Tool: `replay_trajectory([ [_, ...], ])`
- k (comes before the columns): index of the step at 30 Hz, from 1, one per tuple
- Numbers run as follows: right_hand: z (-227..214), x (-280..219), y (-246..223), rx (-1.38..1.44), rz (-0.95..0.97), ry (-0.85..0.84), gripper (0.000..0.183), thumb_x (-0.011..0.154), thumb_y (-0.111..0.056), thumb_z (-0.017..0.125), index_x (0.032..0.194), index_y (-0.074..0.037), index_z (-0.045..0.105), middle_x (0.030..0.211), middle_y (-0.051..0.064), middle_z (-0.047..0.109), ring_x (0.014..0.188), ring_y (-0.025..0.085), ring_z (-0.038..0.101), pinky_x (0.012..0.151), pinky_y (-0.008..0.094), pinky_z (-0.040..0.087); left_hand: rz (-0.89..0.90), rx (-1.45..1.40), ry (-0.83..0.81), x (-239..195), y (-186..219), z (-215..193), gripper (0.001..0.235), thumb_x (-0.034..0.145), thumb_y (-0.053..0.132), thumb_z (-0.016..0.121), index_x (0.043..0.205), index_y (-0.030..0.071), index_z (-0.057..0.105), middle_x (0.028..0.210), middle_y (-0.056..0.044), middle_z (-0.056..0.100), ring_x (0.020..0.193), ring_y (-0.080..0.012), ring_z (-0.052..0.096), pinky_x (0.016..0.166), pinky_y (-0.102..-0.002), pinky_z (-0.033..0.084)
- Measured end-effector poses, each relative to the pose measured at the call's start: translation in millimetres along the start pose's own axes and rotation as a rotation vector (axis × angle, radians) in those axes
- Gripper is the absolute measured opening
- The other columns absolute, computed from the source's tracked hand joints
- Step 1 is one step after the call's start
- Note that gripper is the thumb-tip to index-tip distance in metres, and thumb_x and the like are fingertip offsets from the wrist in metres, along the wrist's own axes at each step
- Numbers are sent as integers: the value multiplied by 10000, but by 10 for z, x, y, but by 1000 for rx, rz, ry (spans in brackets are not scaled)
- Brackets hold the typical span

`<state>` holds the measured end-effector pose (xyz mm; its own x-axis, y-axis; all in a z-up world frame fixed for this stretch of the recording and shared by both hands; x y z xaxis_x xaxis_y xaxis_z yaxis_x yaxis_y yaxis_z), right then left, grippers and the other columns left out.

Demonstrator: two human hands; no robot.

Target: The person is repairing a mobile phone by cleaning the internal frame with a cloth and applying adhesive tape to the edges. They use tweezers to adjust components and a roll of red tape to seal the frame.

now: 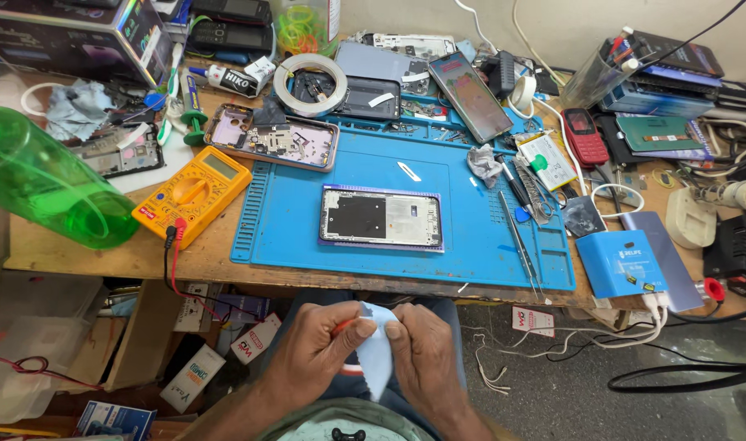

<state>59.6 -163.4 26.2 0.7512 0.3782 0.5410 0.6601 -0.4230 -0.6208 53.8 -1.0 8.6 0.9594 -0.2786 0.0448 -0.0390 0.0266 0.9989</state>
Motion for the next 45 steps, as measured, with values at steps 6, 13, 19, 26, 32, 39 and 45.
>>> replay_trajectory([
  [6, 264, -245, 231, 329, 471, 170, 355, 1052, -251, 434, 879, -26, 647, 582, 46, 557, 474, 130, 515, 433, 326, 397, 90, 34, 228, -75, -117, 9, 522, 1054, 450, 569, 705, 63, 534, 551, 28, 447, 522, -32, 414, 443, -264, 341],
  [13, 261, -252, 128, 324, 298, 57, 356, 1119, -277, 417, 971, -28, 625, 701, 27, 629, 585, 101, 616, 507, 299, 479, 154, -300, 332, -127, -284, -111, 483, 1071, 421, 493, 696, 119, 464, 545, 37, 410, 474, -26, 393, 404, -244, 367],
  [19, 66, -109, 125, 276, 300, -48, 319, 1072, -272, 485, 1068, -10, 667, 708, 32, 678, 584, 107, 652, 494, 296, 516, 107, 17, -63, -86, -104, 56, 420, 1077, 422, 511, 877, 81, 654, 606, 42, 573, 544, -9, 558, 450, -211, 494],
  [26, 267, -264, 225, 382, 457, 90, 279, 1062, -185, 508, 941, -12, 690, 682, 37, 692, 580, 104, 613, 520, 275, 491, 178, -361, 342, -69, -229, -136, 423, 1082, 376, 522, 761, 101, 527, 562, 42, 442, 487, -50, 426, 438, -247, 425],
  [32, -100, -185, 153, 245, 145, 291, 266, 1069, -169, 606, 835, -41, 605, 1111, 161, 690, 957, 166, 704, 857, 307, 582, 194, -410, 406, -150, -365, -202, 440, 1073, 417, 505, 761, 106, 497, 611, 35, 447, 518, -65, 433, 462, -262, 433],
  [39, 270, -281, 380, 680, 324, -91, 225, 877, -73, 789, 1032, 39, 671, 1126, 202, 726, 999, 201, 748, 876, 323, 593, 163, -552, 203, -186, -350, -17, 484, 1081, 444, 565, 794, 64, 479, 664, 12, 443, 584, -63, 432, 535, -233, 396],
  [45, 348, -554, 755, 647, 301, -273, 147, 838, 65, 831, 971, 6, 853, 899, 168, 834, 805, 179, 780, 696, 305, 596, 117, -653, 175, -207, -368, -263, 478, 1057, 440, 561, 807, 35, 520, 614, 18, 416, 512, -71, 425, 488, -265, 442],
])
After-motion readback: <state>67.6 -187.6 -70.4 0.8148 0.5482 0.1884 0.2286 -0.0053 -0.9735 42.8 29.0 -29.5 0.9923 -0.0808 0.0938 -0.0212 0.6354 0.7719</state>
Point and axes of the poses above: each hand's wrist, its own x-axis towards the middle knuckle, its own z-axis out of the palm, y = z × x, the point moved 5 cm from there along x, towards the middle knuckle
